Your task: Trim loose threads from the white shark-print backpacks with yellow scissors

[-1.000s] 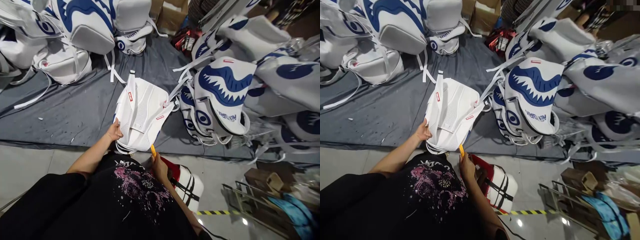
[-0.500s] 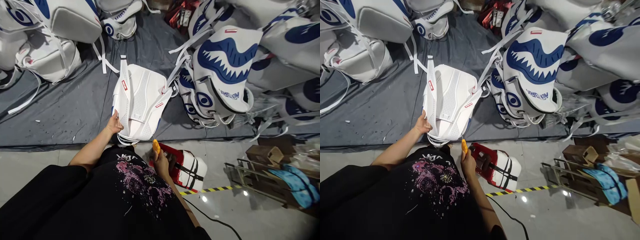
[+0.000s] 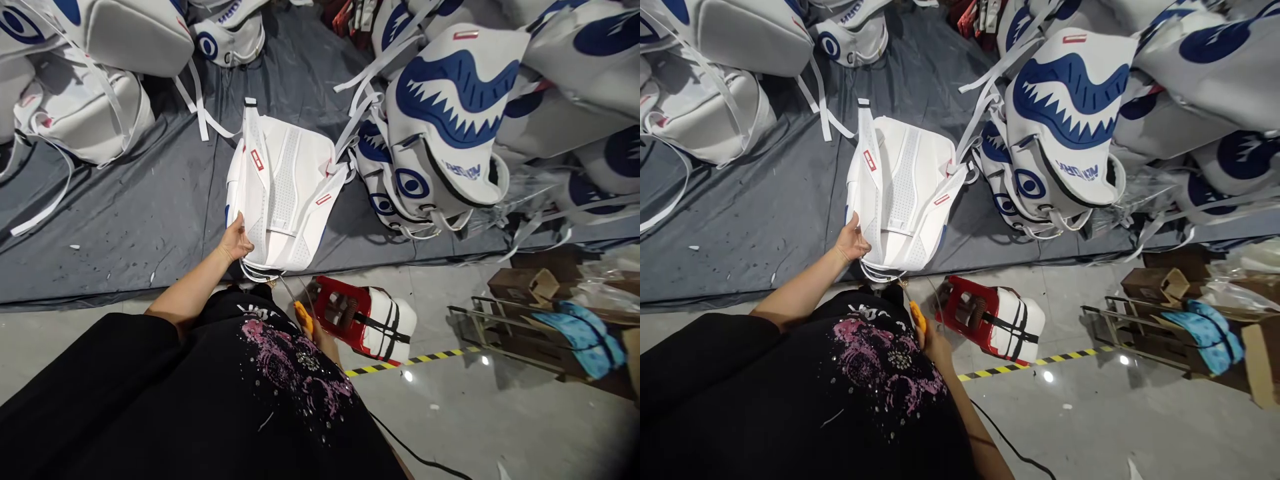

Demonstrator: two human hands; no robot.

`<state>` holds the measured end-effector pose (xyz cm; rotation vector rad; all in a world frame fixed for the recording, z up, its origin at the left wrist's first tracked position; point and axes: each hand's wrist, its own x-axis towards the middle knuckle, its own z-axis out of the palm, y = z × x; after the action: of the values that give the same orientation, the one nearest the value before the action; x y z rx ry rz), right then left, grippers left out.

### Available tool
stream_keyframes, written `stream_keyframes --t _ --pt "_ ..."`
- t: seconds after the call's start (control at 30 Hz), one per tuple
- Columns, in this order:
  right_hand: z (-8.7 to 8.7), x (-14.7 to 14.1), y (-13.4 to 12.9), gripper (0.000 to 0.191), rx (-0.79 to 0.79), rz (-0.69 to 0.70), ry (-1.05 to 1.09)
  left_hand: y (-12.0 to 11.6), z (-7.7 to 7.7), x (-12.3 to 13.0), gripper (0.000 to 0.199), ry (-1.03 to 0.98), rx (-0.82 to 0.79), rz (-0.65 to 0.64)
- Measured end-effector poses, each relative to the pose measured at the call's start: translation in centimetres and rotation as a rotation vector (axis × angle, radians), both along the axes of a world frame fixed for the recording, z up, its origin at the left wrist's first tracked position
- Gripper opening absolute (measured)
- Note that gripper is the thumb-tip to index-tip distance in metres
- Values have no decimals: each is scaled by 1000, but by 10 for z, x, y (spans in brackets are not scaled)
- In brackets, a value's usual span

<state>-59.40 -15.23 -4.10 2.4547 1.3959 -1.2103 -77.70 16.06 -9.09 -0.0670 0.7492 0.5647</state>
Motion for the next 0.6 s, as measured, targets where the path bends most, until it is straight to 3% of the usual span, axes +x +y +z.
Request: stream_keyframes --t 0.1,0.2,0.43,0.5,0.6 --pt "1 -10 32 40 -86 168 -31 -1 2 1 48 -11 7 -6" --pt "-1 -14 51 35 -149 192 -113 -2 5 1 47 -3 12 -2" --pt "-11 -18 48 35 -161 143 -132 1 11 0 42 66 67 -44" --pt "-13 -17 46 35 -129 112 -113 -3 13 -3 38 218 140 -91" --pt "-15 -11 28 36 -53 54 -62 -21 17 -14 40 775 439 -129"
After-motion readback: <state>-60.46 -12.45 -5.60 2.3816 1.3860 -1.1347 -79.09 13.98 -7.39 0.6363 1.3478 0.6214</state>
